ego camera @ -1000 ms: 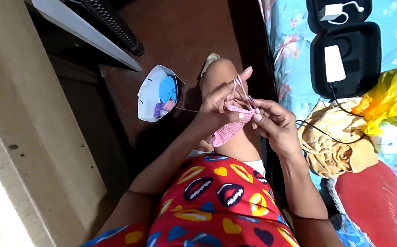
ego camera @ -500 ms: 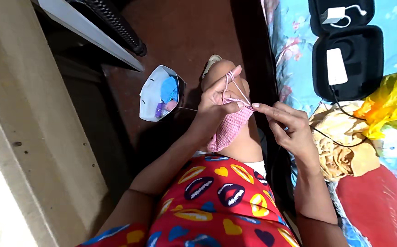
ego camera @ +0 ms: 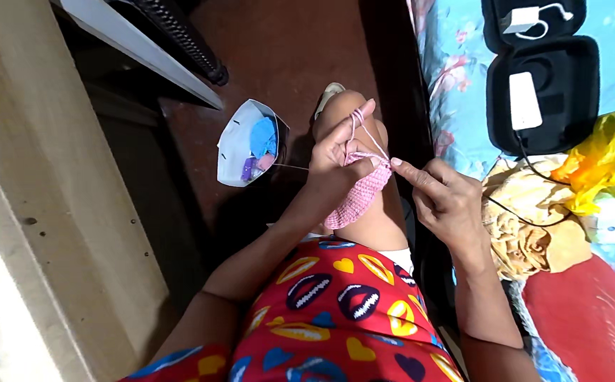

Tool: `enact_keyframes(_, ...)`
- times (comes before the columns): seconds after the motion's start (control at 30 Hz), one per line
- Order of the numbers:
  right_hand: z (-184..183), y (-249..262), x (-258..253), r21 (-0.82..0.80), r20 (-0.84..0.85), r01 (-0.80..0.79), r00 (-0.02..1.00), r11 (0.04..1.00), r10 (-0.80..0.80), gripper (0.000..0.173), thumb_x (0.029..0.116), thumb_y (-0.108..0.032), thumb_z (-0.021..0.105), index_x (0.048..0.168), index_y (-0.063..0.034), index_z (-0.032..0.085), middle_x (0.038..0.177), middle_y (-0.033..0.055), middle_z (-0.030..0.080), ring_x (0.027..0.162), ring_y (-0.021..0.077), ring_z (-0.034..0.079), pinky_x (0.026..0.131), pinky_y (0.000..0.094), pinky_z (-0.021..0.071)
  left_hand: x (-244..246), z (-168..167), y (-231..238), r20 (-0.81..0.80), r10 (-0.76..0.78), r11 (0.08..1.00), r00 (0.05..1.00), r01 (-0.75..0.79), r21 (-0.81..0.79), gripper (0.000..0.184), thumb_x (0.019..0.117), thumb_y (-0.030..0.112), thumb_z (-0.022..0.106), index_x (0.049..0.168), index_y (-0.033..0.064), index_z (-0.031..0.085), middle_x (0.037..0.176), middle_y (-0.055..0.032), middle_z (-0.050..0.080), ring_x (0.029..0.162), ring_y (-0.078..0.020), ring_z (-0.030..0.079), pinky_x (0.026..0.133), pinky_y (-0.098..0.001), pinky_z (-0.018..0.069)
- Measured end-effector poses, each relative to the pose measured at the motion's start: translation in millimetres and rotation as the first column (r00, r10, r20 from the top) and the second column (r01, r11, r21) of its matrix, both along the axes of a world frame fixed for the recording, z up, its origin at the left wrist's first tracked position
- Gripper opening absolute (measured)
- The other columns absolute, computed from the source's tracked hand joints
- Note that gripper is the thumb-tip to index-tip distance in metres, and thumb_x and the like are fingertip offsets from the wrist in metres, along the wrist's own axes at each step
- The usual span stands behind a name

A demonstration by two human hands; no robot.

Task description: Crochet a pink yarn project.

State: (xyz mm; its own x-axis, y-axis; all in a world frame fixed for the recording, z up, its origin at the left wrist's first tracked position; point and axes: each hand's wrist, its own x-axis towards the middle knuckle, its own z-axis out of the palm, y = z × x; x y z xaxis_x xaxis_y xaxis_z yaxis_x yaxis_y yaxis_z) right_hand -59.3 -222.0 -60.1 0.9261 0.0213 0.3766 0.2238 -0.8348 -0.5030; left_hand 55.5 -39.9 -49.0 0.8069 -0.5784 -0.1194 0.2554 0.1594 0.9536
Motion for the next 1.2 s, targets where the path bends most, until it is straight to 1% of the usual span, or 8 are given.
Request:
enact_keyframes(0.23, -5.3, -1.2, -2.8, 0.308, -0.055, -0.015, 0.998, 0.951, 0.034, 0.039, 0.0932, -0.002, 0.052, 0.123, -0.0068, 0.076, 0.071, 0.0026, 0.051, 0.059, 0.0048, 0.043, 0.052, 0.0178, 0.0346, -3.5, 1.3, -0.1, -0.118, -0.025, 0.999, 0.993, 0.022, -0.026, 0.076, 0.0872, -0.016, 0.061, 0.156, 0.0004, 0.034, 0.100, -0.0102, 0.073, 0.080, -0.0121, 0.071, 0.078, -0.0279, 0.0608)
enact_keyframes(0.33, -0.4, 8.7, -5.2, 0.550, -0.171, 0.079, 0.985, 0.832, 0.020, 0.037, 0.0927, 0.003, 0.053, 0.123, -0.0009, 0.074, 0.088, 0.0037, 0.067, 0.071, -0.0019, 0.057, 0.063, 0.0117, 0.0474, -22.6, 2.2, 0.2, 0.232, 0.014, 0.997, 0.973, -0.032, 0.073, 0.074, 0.0909, -0.011, 0.061, 0.158, 0.0000, 0.031, 0.090, -0.0062, 0.071, 0.069, -0.0051, 0.065, 0.066, -0.0186, 0.0563)
enact_keyframes(0.4, 9.4, 18.3, -6.5, 0.690, -0.273, 0.169, 0.961, 0.704, 0.037, 0.038, 0.0947, 0.004, 0.054, 0.129, -0.0009, 0.069, 0.110, 0.0032, 0.074, 0.078, -0.0037, 0.064, 0.069, 0.0126, 0.0537, -33.2, -8.7, -0.4, 0.534, 0.030, 0.992, 0.845, -0.092, 0.090, 0.058, 0.0925, -0.006, 0.061, 0.147, -0.0080, 0.042, 0.096, -0.0095, 0.068, 0.078, -0.0067, 0.065, 0.073, -0.0215, 0.0562)
enact_keyframes(0.53, 18.4, 32.0, -3.4, 0.897, -0.356, 0.311, 0.929, 0.314, 0.099, 0.039, 0.0942, 0.002, 0.059, 0.131, -0.0082, 0.066, 0.078, -0.0034, 0.067, 0.051, -0.0018, 0.047, 0.046, 0.0126, 0.0389, -43.7, -20.7, -1.1, 0.630, 0.041, 0.998, 0.776, -0.065, 0.015, 0.035, 0.0973, -0.001, 0.059, 0.132, -0.0029, 0.053, 0.097, -0.0098, 0.071, 0.088, -0.0087, 0.069, 0.082, -0.0256, 0.0571)
enact_keyframes(0.63, 9.4, 30.6, -7.6, 0.846, -0.204, 0.170, 0.979, 0.506, 0.011, 0.036, 0.0929, 0.003, 0.062, 0.128, -0.0062, 0.061, 0.081, -0.0067, 0.066, 0.065, -0.0021, 0.058, 0.060, 0.0135, 0.0505, -40.2, -11.1, -0.9, 0.417, 0.077, 0.996, 0.906, -0.053, -0.069, 0.061, 0.0939, -0.008, 0.060, 0.151, -0.0036, 0.039, 0.097, -0.0044, 0.070, 0.084, -0.0045, 0.066, 0.079, -0.0223, 0.0567)
enact_keyframes(0.8, -3.4, 13.0, -11.5, 0.354, 0.098, 0.003, 0.994, 0.935, -0.040, 0.018, 0.0995, -0.003, 0.058, 0.113, 0.0049, 0.066, 0.094, 0.0115, 0.070, 0.082, 0.0061, 0.067, 0.075, 0.0191, 0.0556, -18.8, 10.5, 9.6, 0.041, -0.101, 0.994, 0.994, 0.103, -0.046, 0.072, 0.0937, -0.010, 0.057, 0.159, 0.0076, 0.034, 0.079, -0.0048, 0.066, 0.059, -0.0058, 0.059, 0.054, -0.0171, 0.0511)
enact_keyframes(0.9, -2.6, 5.9, -9.0, 0.195, 0.150, -0.016, 0.989, 0.981, -0.014, 0.023, 0.0968, -0.002, 0.057, 0.112, 0.0030, 0.073, 0.080, 0.0120, 0.067, 0.068, 0.0129, 0.061, 0.063, 0.0238, 0.0505, -4.6, 4.3, 5.6, -0.021, -0.115, 0.985, 0.993, 0.112, -0.133, 0.070, 0.0901, -0.012, 0.057, 0.155, -0.0060, 0.031, 0.081, -0.0022, 0.068, 0.071, -0.0066, 0.065, 0.072, -0.0231, 0.0577)
enact_keyframes(1.2, -5.9, -3.2, -9.1, 0.148, 0.119, -0.063, 0.992, 0.987, 0.045, 0.029, 0.0953, -0.004, 0.056, 0.116, -0.0032, 0.077, 0.073, 0.0101, 0.063, 0.063, 0.0131, 0.056, 0.057, 0.0240, 0.0449, 6.7, 4.9, 9.7, -0.224, -0.151, 0.984, 0.963, 0.125, -0.127, 0.066, 0.0895, -0.013, 0.055, 0.153, -0.0017, 0.040, 0.079, -0.0030, 0.069, 0.069, -0.0081, 0.066, 0.071, -0.0247, 0.0584)
